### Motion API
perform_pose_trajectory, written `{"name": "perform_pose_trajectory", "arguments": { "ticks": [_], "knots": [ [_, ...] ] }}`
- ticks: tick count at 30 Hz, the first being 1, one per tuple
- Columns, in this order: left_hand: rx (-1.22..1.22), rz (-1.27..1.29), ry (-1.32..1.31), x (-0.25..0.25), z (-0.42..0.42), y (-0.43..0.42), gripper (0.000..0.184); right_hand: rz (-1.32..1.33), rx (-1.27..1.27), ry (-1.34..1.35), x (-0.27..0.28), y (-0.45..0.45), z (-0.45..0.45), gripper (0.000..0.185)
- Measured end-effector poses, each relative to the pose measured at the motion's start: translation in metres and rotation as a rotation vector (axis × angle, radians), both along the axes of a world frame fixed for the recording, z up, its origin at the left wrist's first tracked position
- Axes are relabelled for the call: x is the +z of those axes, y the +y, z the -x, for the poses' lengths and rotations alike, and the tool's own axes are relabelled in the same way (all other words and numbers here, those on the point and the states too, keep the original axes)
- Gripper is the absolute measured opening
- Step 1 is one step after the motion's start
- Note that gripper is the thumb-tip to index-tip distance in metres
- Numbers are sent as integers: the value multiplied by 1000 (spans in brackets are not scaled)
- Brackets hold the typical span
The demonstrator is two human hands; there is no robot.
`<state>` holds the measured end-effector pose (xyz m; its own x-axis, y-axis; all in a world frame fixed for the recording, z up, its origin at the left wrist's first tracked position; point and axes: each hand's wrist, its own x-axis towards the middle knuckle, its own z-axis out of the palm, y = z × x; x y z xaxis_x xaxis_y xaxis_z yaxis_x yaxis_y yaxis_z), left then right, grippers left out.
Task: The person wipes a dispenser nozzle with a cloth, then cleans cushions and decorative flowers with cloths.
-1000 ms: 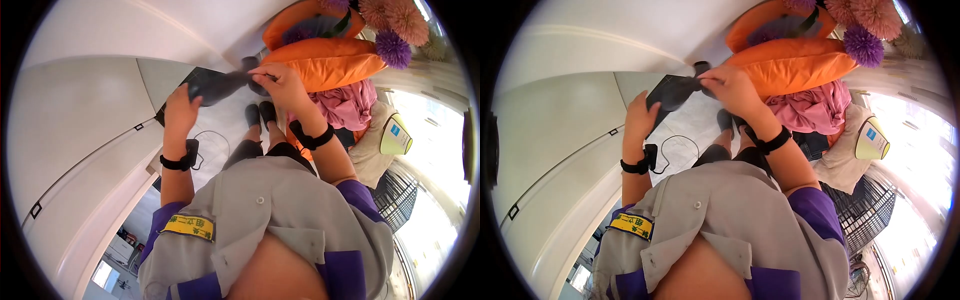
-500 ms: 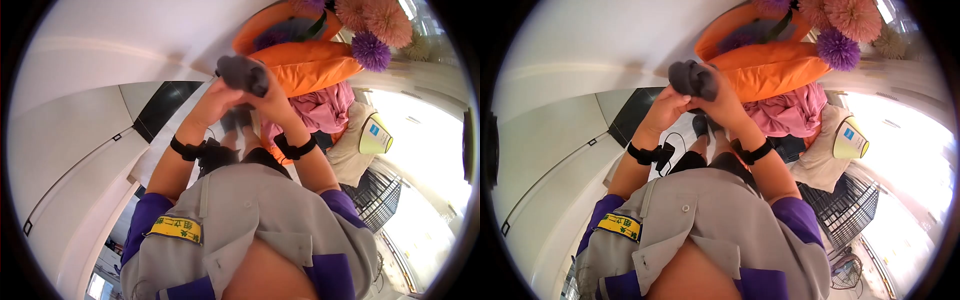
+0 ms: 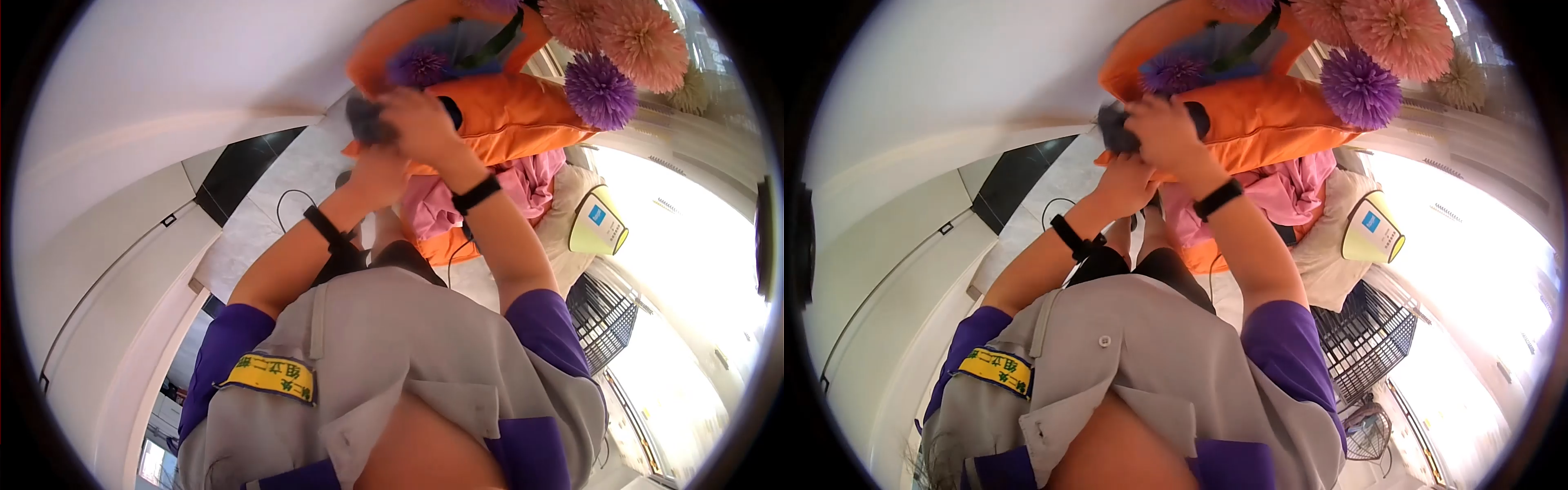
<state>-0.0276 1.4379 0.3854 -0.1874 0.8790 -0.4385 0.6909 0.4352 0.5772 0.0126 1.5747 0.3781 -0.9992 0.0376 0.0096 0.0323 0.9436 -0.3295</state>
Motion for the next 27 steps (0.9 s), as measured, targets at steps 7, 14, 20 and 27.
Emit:
{"name": "perform_pose_trajectory", "arguments": {
  "ticks": [7,14,20,27],
  "knots": [
    [-106,-399,191,-35,-14,-28,42,-98,-260,-204,-7,45,-58,31],
    [-171,-360,-43,-57,-37,-36,43,-432,-862,-451,26,165,-131,31],
    [-249,-180,-14,-42,-35,-25,39,-236,-609,-663,5,106,-94,34],
    [44,15,-540,-60,-50,-27,40,80,-203,-729,4,-24,-38,38]
  ]
}}
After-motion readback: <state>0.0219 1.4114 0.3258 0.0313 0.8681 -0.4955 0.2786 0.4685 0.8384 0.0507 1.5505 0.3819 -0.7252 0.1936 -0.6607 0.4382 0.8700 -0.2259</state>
